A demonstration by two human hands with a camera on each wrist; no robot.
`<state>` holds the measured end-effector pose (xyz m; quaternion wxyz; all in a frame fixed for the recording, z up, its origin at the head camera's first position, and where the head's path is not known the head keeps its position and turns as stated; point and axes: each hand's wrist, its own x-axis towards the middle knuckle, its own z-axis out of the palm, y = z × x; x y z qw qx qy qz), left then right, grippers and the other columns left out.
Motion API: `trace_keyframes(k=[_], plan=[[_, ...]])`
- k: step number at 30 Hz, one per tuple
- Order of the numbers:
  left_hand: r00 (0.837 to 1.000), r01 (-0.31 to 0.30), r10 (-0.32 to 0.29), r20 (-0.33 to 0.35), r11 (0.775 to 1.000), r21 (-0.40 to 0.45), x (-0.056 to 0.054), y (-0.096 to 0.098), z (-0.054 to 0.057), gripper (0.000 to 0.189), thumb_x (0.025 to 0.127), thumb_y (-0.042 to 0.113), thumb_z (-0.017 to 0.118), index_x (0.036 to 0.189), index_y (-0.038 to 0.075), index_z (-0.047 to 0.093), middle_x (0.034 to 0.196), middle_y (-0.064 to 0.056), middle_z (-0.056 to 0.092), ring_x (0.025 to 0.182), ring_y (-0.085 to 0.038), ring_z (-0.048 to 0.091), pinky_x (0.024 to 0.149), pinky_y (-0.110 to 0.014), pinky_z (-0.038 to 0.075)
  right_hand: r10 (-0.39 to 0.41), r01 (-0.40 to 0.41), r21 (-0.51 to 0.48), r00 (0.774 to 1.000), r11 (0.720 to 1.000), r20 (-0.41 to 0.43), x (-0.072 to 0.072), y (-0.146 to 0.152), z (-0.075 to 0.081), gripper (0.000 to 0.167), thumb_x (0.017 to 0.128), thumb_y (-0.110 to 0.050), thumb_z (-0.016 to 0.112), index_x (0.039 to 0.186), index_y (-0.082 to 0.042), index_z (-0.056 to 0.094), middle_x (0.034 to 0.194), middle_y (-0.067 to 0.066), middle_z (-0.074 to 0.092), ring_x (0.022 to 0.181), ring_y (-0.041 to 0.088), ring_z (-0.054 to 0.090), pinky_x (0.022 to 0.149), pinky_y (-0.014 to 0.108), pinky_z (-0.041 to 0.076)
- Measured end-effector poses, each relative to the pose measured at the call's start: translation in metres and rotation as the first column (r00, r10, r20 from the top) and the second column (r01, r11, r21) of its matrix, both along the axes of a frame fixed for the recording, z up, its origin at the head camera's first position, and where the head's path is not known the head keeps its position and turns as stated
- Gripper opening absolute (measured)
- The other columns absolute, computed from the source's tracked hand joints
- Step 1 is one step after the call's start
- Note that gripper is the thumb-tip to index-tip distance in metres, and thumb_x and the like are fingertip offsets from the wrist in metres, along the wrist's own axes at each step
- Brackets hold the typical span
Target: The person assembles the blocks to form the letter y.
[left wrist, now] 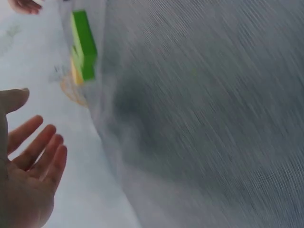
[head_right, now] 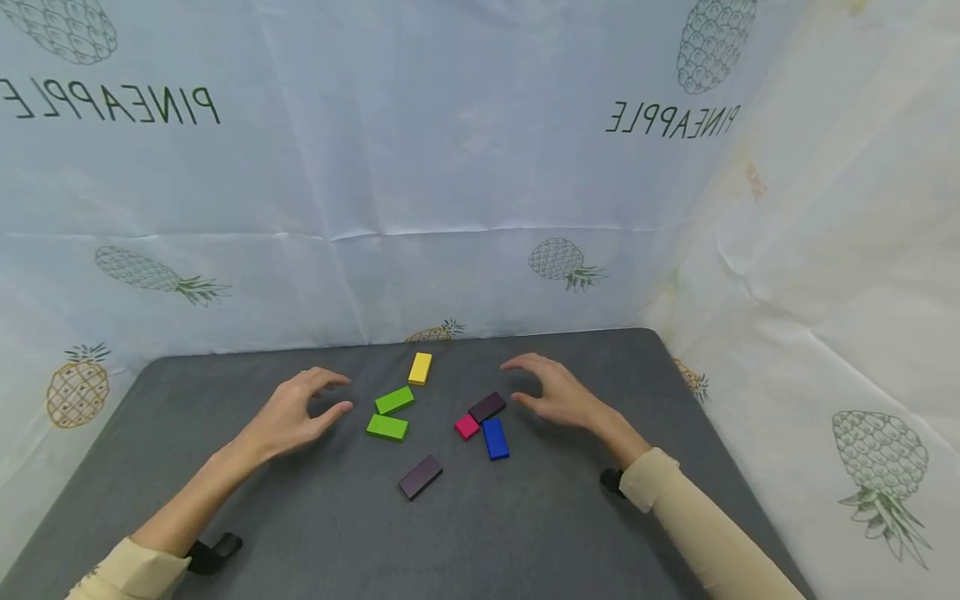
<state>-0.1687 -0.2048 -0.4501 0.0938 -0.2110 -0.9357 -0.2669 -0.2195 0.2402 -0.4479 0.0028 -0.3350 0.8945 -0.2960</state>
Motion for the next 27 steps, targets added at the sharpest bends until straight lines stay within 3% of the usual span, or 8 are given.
trace_keyframes(k=[7, 14, 21, 27], plan=[[0.982, 0.134, -0.154, 0.112, 0.976, 0.172, 0.002, 0.035, 0.004, 0.026, 0.1, 0.013, 0.078, 0.123, 0.001, 0.075, 0.118, -0.016, 0.077, 0.101, -0.029, 0.075, 0.086, -0.043, 0.064, 0.055, -0.053, -0.026, 0.993, 0.998, 0.102, -0.002, -0.012, 0.001, 0.045, 0.099, -0.011, 0.079, 0.141, -0.002, 0.067, 0.142, 0.014, 0.071, 0.134, 0.039, 0.066, 0.112, 0.061, 0.054], [0.934, 0.223, -0.279, 0.222, 0.943, 0.249, -0.002, 0.066, -0.001, 0.027, 0.103, 0.014, 0.076, 0.125, -0.001, 0.074, 0.12, -0.017, 0.077, 0.1, -0.021, 0.074, 0.088, -0.032, 0.064, 0.063, -0.06, -0.021, 0.983, 0.998, 0.171, -0.008, -0.017, -0.001, 0.041, 0.1, -0.014, 0.079, 0.138, -0.004, 0.07, 0.138, 0.013, 0.073, 0.133, 0.037, 0.068, 0.112, 0.061, 0.054], [0.888, 0.234, -0.341, 0.309, 0.913, 0.335, -0.005, 0.088, -0.008, 0.03, 0.102, 0.013, 0.075, 0.126, -0.005, 0.073, 0.12, -0.021, 0.077, 0.104, -0.025, 0.076, 0.092, -0.027, 0.063, 0.077, -0.076, -0.014, 0.98, 0.997, 0.186, -0.012, -0.019, -0.004, 0.037, 0.101, -0.016, 0.078, 0.135, -0.004, 0.072, 0.136, 0.013, 0.074, 0.13, 0.038, 0.068, 0.111, 0.063, 0.054], [0.857, 0.197, -0.354, 0.375, 0.896, 0.397, -0.009, 0.106, -0.02, 0.031, 0.102, 0.014, 0.076, 0.125, -0.006, 0.073, 0.121, -0.022, 0.077, 0.108, -0.028, 0.077, 0.092, -0.027, 0.063, 0.089, -0.086, -0.025, 0.972, 0.996, 0.216, -0.014, -0.021, -0.006, 0.036, 0.101, -0.016, 0.078, 0.135, -0.005, 0.073, 0.135, 0.012, 0.074, 0.129, 0.037, 0.069, 0.11, 0.061, 0.055]])
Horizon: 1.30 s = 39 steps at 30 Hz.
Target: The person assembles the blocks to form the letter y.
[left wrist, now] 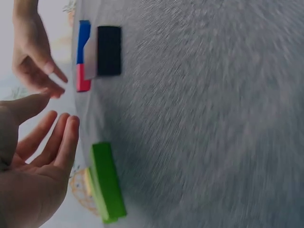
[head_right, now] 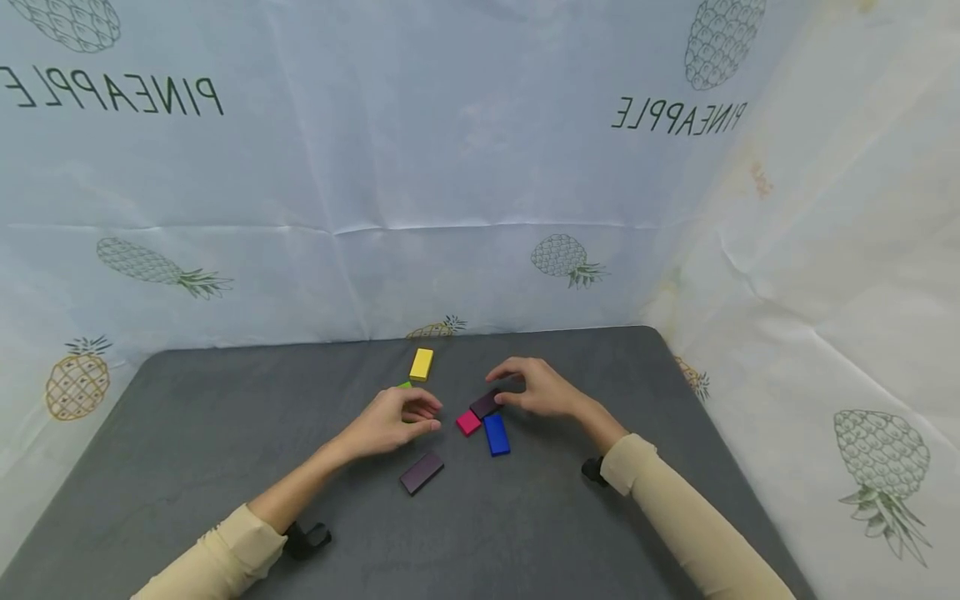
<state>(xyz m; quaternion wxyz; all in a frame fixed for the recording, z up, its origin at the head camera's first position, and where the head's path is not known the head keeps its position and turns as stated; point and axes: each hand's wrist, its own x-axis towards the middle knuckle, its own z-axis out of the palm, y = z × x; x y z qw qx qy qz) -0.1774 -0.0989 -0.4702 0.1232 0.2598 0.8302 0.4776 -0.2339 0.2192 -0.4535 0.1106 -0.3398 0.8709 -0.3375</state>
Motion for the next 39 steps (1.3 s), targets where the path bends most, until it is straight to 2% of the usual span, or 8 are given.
trace_keyframes(k=[4, 11, 15, 18, 27, 39], plan=[[0.999, -0.024, 0.024, 0.025, 1.0, 0.002, -0.002, 0.01, -0.006, 0.032, 0.1, 0.015, 0.079, 0.124, -0.005, 0.074, 0.119, -0.021, 0.077, 0.105, -0.026, 0.077, 0.091, -0.029, 0.064, 0.02, -0.02, -0.004, 1.0, 1.0, 0.011, -0.003, -0.003, -0.002, 0.036, 0.101, -0.016, 0.078, 0.135, -0.005, 0.073, 0.135, 0.013, 0.074, 0.128, 0.036, 0.07, 0.11, 0.06, 0.056], [0.998, -0.034, 0.035, 0.049, 0.999, -0.026, -0.004, 0.025, -0.011, 0.029, 0.096, 0.012, 0.083, 0.121, -0.002, 0.076, 0.111, -0.015, 0.078, 0.094, -0.013, 0.072, 0.083, -0.019, 0.058, 0.038, -0.038, 0.008, 0.999, 0.999, 0.022, -0.004, -0.008, -0.006, 0.034, 0.101, -0.016, 0.078, 0.133, -0.006, 0.074, 0.133, 0.012, 0.075, 0.127, 0.034, 0.07, 0.109, 0.055, 0.057], [0.998, -0.06, 0.061, 0.013, 0.997, -0.048, -0.006, 0.032, -0.015, 0.029, 0.093, 0.014, 0.086, 0.117, 0.0, 0.077, 0.104, -0.012, 0.078, 0.088, -0.009, 0.068, 0.08, -0.019, 0.056, 0.048, -0.048, 0.0, 0.999, 0.999, 0.024, -0.005, -0.009, -0.007, 0.032, 0.101, -0.015, 0.078, 0.131, -0.005, 0.075, 0.132, 0.012, 0.075, 0.126, 0.034, 0.07, 0.109, 0.055, 0.057], [0.997, -0.075, 0.075, -0.012, 0.996, -0.057, -0.007, 0.038, -0.017, 0.031, 0.091, 0.016, 0.089, 0.114, -0.001, 0.078, 0.101, -0.012, 0.077, 0.086, -0.012, 0.067, 0.077, -0.02, 0.054, 0.057, -0.057, -0.003, 0.998, 0.998, 0.035, -0.005, -0.01, -0.008, 0.031, 0.101, -0.015, 0.079, 0.13, -0.006, 0.075, 0.132, 0.013, 0.075, 0.126, 0.035, 0.07, 0.109, 0.057, 0.057], [0.992, -0.118, 0.113, -0.048, 0.987, -0.106, -0.006, 0.048, -0.017, 0.033, 0.087, 0.02, 0.093, 0.11, 0.001, 0.078, 0.098, -0.008, 0.077, 0.077, -0.005, 0.06, 0.069, -0.018, 0.05, 0.048, -0.049, 0.004, 0.994, 0.999, 0.096, -0.008, -0.011, -0.009, 0.032, 0.1, -0.013, 0.078, 0.131, -0.005, 0.074, 0.134, 0.015, 0.074, 0.129, 0.036, 0.069, 0.109, 0.056, 0.057], [0.985, -0.16, 0.153, -0.083, 0.983, -0.085, -0.005, 0.05, -0.022, 0.03, 0.085, 0.019, 0.094, 0.105, 0.003, 0.078, 0.095, -0.006, 0.077, 0.074, -0.004, 0.059, 0.067, -0.018, 0.05, 0.051, -0.048, -0.021, 0.985, 0.999, 0.163, -0.014, -0.004, -0.011, 0.035, 0.098, -0.011, 0.08, 0.132, -0.004, 0.074, 0.135, 0.017, 0.074, 0.131, 0.038, 0.069, 0.113, 0.056, 0.055]])
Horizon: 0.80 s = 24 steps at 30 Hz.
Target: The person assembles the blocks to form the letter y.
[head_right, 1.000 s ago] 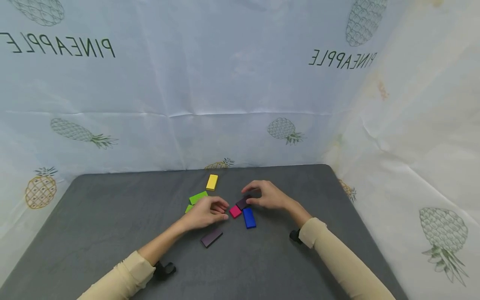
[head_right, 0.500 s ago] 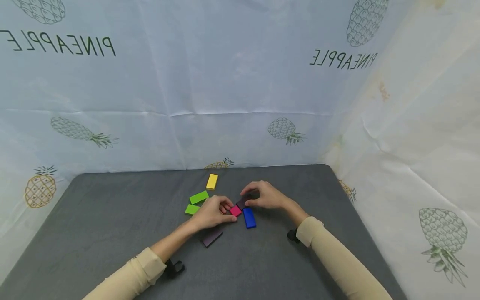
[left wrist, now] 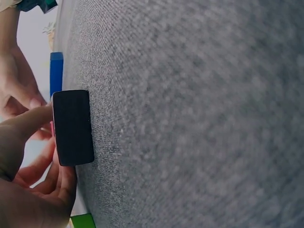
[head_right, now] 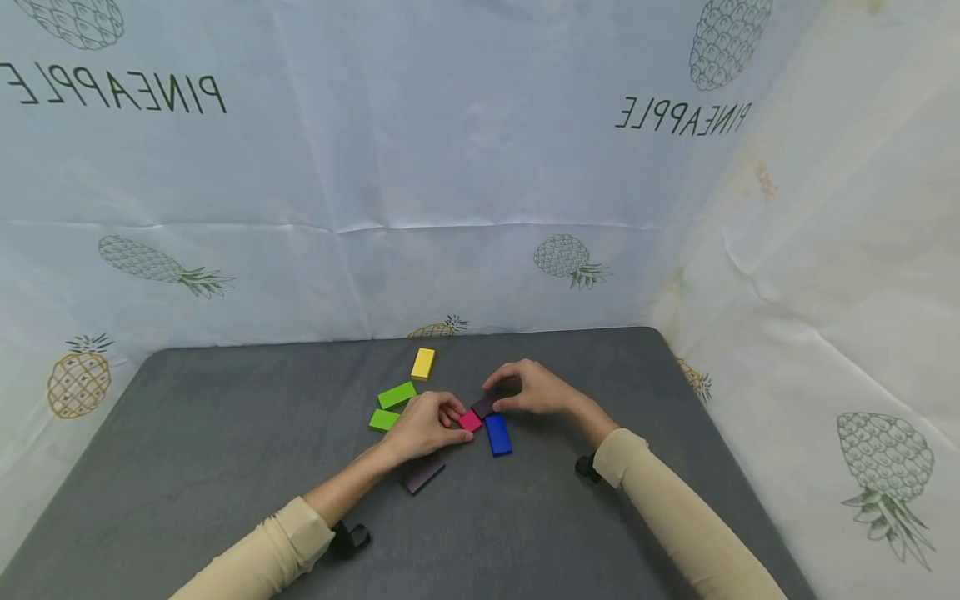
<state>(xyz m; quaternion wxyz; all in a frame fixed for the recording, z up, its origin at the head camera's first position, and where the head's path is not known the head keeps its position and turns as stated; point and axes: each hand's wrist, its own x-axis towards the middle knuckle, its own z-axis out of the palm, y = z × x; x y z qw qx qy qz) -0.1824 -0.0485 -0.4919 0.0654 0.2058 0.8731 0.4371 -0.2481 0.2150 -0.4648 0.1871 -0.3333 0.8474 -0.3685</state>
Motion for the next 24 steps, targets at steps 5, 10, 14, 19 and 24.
trace_keyframes(k=[5, 10, 14, 19, 24], plan=[[1.0, -0.022, 0.021, 0.017, 1.0, 0.023, 0.001, -0.001, -0.001, 0.027, 0.086, 0.017, 0.092, 0.104, 0.002, 0.079, 0.093, -0.007, 0.077, 0.072, -0.005, 0.059, 0.065, -0.019, 0.049, 0.006, -0.006, -0.012, 1.0, 1.0, 0.015, -0.002, 0.002, -0.001, 0.036, 0.096, -0.009, 0.081, 0.131, -0.003, 0.075, 0.134, 0.018, 0.074, 0.13, 0.038, 0.07, 0.113, 0.054, 0.056], [0.998, -0.05, 0.049, 0.033, 0.998, 0.029, 0.002, -0.002, 0.001, 0.026, 0.086, 0.015, 0.092, 0.104, 0.001, 0.079, 0.09, -0.007, 0.076, 0.072, -0.007, 0.059, 0.064, -0.019, 0.048, 0.015, -0.015, 0.005, 1.0, 1.0, 0.008, -0.004, 0.002, -0.001, 0.036, 0.097, -0.012, 0.082, 0.131, -0.004, 0.076, 0.133, 0.017, 0.074, 0.128, 0.037, 0.07, 0.112, 0.052, 0.057], [0.998, -0.061, 0.061, 0.033, 0.998, 0.021, 0.003, -0.003, 0.001, 0.026, 0.085, 0.015, 0.092, 0.103, 0.001, 0.079, 0.089, -0.006, 0.075, 0.073, -0.008, 0.06, 0.065, -0.02, 0.049, 0.027, -0.027, 0.029, 1.0, 0.999, 0.001, -0.007, 0.0, -0.001, 0.034, 0.097, -0.012, 0.082, 0.129, -0.004, 0.077, 0.133, 0.018, 0.075, 0.126, 0.036, 0.071, 0.111, 0.053, 0.057], [0.997, -0.068, 0.067, 0.038, 0.998, 0.016, 0.004, -0.004, 0.001, 0.027, 0.086, 0.015, 0.092, 0.103, 0.001, 0.079, 0.09, -0.007, 0.076, 0.074, -0.007, 0.061, 0.067, -0.02, 0.05, 0.056, -0.056, 0.052, 0.998, 0.997, 0.012, -0.012, 0.0, -0.002, 0.031, 0.097, -0.009, 0.081, 0.127, -0.004, 0.078, 0.133, 0.019, 0.075, 0.123, 0.036, 0.071, 0.109, 0.053, 0.058], [0.997, -0.071, 0.07, 0.035, 0.997, 0.011, 0.005, -0.005, -0.001, 0.028, 0.085, 0.016, 0.093, 0.103, 0.001, 0.078, 0.091, -0.007, 0.076, 0.075, -0.007, 0.061, 0.068, -0.02, 0.051, 0.084, -0.086, 0.071, 0.996, 0.994, 0.034, -0.015, 0.0, -0.002, 0.033, 0.097, -0.008, 0.08, 0.13, -0.004, 0.077, 0.135, 0.02, 0.074, 0.123, 0.035, 0.07, 0.108, 0.052, 0.058]])
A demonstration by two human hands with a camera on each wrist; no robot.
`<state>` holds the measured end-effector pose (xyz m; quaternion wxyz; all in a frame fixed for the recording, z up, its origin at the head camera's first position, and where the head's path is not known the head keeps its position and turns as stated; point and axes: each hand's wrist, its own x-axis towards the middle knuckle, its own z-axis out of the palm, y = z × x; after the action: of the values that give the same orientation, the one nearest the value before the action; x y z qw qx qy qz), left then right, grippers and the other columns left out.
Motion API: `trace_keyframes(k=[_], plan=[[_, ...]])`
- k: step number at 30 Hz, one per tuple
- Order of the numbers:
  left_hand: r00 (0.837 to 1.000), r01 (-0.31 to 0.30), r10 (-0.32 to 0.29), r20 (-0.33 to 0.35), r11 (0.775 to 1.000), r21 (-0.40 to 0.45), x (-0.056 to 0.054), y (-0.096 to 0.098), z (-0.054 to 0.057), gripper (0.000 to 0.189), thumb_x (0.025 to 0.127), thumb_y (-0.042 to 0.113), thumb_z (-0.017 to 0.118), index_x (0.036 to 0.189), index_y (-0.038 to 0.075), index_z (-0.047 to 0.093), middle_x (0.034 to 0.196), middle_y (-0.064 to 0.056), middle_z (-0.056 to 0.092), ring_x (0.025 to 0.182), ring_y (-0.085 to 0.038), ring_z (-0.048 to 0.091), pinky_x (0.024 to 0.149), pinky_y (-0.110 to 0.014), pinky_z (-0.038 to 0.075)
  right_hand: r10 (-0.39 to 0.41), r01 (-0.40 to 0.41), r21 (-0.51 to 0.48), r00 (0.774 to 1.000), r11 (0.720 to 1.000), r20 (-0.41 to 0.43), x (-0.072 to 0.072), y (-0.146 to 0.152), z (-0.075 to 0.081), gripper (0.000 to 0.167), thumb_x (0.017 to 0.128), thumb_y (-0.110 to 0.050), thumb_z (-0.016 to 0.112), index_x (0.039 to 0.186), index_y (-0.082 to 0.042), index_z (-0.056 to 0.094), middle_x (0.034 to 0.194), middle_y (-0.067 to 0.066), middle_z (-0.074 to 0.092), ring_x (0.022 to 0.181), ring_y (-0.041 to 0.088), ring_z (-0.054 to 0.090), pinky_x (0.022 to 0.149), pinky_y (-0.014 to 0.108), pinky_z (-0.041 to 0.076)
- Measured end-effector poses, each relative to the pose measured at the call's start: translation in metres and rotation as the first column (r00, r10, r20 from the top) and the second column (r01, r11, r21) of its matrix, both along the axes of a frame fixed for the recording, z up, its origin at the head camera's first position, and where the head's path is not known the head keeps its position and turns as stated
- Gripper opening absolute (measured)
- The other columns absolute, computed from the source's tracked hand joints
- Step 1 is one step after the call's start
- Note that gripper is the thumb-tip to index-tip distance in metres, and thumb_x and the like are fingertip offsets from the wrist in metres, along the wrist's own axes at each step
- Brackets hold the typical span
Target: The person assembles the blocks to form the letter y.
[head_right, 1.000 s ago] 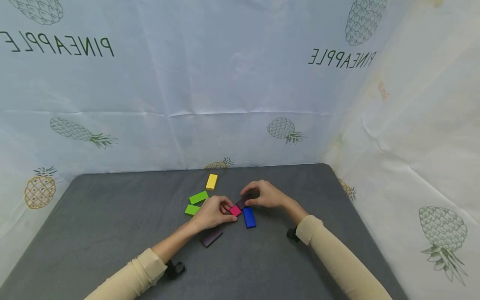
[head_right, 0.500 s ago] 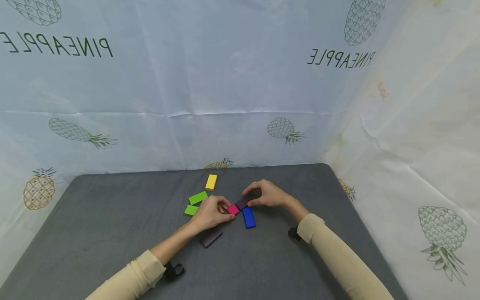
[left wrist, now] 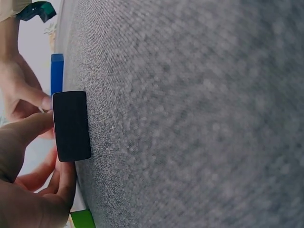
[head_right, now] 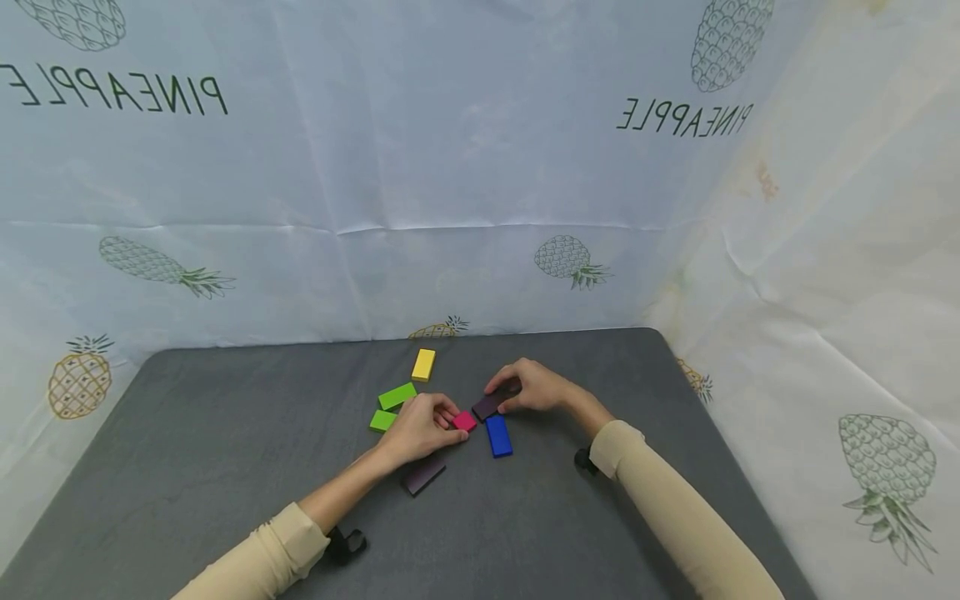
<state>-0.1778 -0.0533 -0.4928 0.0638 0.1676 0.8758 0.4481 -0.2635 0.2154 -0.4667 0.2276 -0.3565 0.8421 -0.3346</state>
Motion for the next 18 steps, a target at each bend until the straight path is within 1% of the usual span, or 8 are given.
trace_keyframes(k=[6, 13, 18], plan=[[1.0, 0.0, 0.0, -0.003, 1.0, 0.0, 0.0, -0.001, -0.001, 0.028, 0.085, 0.017, 0.093, 0.102, 0.002, 0.077, 0.09, -0.006, 0.075, 0.075, -0.007, 0.061, 0.068, -0.02, 0.051, 0.028, -0.029, 0.027, 0.998, 0.999, 0.048, -0.003, -0.001, 0.004, 0.036, 0.097, -0.006, 0.081, 0.132, -0.003, 0.075, 0.137, 0.021, 0.072, 0.124, 0.032, 0.069, 0.11, 0.051, 0.058], [1.0, 0.002, -0.002, 0.006, 1.0, 0.008, -0.001, -0.001, 0.0, 0.027, 0.085, 0.016, 0.093, 0.101, 0.002, 0.077, 0.09, -0.006, 0.074, 0.075, -0.007, 0.06, 0.067, -0.02, 0.051, 0.038, -0.04, 0.063, 0.998, 0.997, 0.041, -0.006, -0.004, 0.006, 0.034, 0.096, -0.005, 0.081, 0.13, -0.005, 0.076, 0.136, 0.018, 0.073, 0.123, 0.029, 0.069, 0.111, 0.048, 0.057], [1.0, -0.001, 0.001, 0.006, 1.0, 0.005, -0.001, -0.001, 0.001, 0.028, 0.085, 0.016, 0.093, 0.102, 0.001, 0.077, 0.091, -0.007, 0.075, 0.076, -0.007, 0.061, 0.068, -0.02, 0.052, 0.027, -0.029, 0.06, 0.999, 0.998, 0.046, -0.011, -0.008, 0.009, 0.034, 0.096, -0.003, 0.08, 0.13, -0.004, 0.076, 0.136, 0.019, 0.073, 0.124, 0.03, 0.069, 0.112, 0.048, 0.057]])
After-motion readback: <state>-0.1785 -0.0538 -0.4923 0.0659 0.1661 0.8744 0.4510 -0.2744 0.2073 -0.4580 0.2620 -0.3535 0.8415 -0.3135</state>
